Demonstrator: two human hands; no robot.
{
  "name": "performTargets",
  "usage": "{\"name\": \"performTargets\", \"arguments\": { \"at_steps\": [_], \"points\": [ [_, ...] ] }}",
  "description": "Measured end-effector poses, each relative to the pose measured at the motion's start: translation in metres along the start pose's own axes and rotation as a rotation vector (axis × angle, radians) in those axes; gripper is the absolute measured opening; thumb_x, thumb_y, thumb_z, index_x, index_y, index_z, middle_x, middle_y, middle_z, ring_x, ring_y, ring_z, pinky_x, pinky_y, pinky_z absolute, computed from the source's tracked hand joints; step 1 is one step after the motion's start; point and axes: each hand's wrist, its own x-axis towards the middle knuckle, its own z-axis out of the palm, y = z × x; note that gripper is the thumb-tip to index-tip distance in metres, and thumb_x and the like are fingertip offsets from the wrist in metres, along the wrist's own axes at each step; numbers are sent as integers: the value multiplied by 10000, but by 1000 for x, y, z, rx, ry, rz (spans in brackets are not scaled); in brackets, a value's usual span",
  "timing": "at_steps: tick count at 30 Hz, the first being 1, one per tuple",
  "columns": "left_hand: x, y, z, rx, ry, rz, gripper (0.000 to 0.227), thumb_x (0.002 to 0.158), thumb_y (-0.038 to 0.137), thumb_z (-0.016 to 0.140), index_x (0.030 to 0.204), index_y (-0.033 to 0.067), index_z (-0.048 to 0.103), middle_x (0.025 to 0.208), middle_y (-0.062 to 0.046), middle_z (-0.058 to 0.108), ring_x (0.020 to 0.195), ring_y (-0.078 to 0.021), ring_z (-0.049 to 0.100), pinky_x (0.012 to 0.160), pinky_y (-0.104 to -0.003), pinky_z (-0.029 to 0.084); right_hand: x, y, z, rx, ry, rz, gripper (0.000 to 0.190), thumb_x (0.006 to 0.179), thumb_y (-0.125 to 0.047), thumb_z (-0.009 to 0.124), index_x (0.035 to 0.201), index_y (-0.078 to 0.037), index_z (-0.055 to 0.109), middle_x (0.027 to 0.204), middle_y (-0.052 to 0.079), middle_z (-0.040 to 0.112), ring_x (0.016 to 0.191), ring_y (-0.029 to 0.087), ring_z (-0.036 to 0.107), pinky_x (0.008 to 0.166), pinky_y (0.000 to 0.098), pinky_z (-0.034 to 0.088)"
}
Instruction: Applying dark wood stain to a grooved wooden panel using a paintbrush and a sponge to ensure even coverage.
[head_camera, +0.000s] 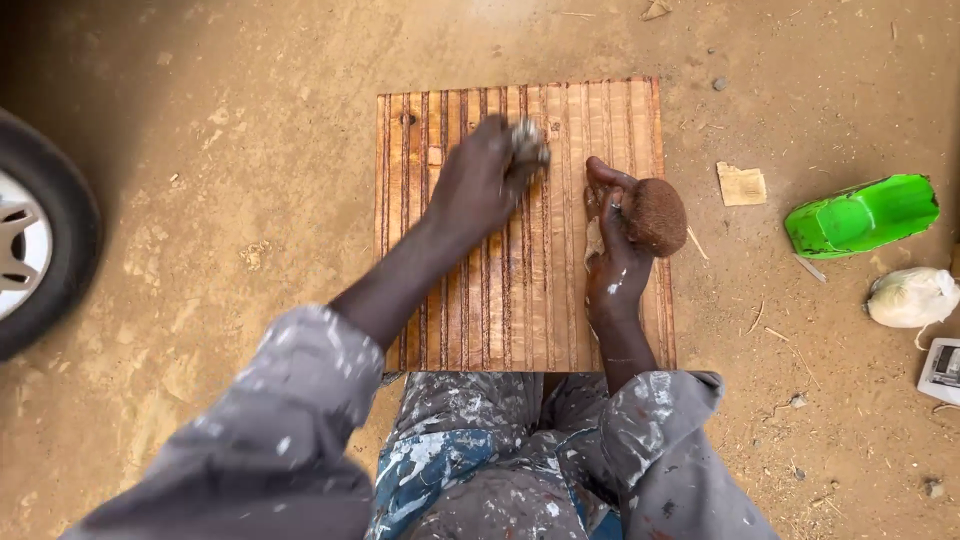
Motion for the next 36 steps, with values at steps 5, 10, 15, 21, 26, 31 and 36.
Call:
{"name": "performTargets", "arguments": {
  "at_steps": [5,10,15,21,26,31,36],
  "points": [
    [-36,48,-30,-131,-424,-301,231,921,31,697,992,-180,635,969,-330,628,494,-251,569,520,-363,559,6,1,-5,69,-75,3,333,1123,-339,442,1264,-80,595,1426,181,583,1436,358,484,1220,564,343],
    [79,-71,13,-49,-41,-107,238,847,152,833,946,-42,737,885,-238,744,858,-509,717,743,-575,588,4,1,-10,21,-110,-19,298,1120,-274,442,1256,-63,603,1438,208,574,1445,397,468,1207,592,349],
    [7,-1,-5,111,23,198,210,855,-90,618,1050,-33,670,912,-225,577,734,-433,672,641,-484,588,10,15,-13,34,-166,-41,335,1118,-229,382,1286,-32,595,1453,235,547,1440,417,469,1218,591,335],
    [-106,58,-32,-294,-451,-365,225,935,57,686,1101,-95,700,1023,-300,702,451,-158,517,499,-283,564,7,36,-29,93,-217,17,329,1124,-187,363,1338,-30,559,1470,220,522,1441,366,474,1204,510,380],
    [17,-24,-6,-28,-4,-149,233,944,121,704,1125,-18,659,957,-195,655,738,-323,691,658,-418,611,8,27,-17,36,-227,-63,298,1106,-244,427,1292,-73,584,1449,199,544,1429,335,507,1213,457,395],
    [-71,34,-6,-186,2,-282,325,1006,371,509,948,75,629,690,-78,648,620,-366,716,596,-525,554,5,18,-5,-50,-175,-48,237,1104,-184,457,1168,-75,659,1450,153,535,1426,267,491,1209,395,390],
    [-181,73,-96,-122,-48,-536,226,903,294,665,957,101,769,807,-187,724,840,-492,708,650,-567,582,-16,-7,11,-78,-91,-141,236,1114,-243,576,1191,-26,627,1465,228,530,1434,370,505,1256,508,376]
  ]
}}
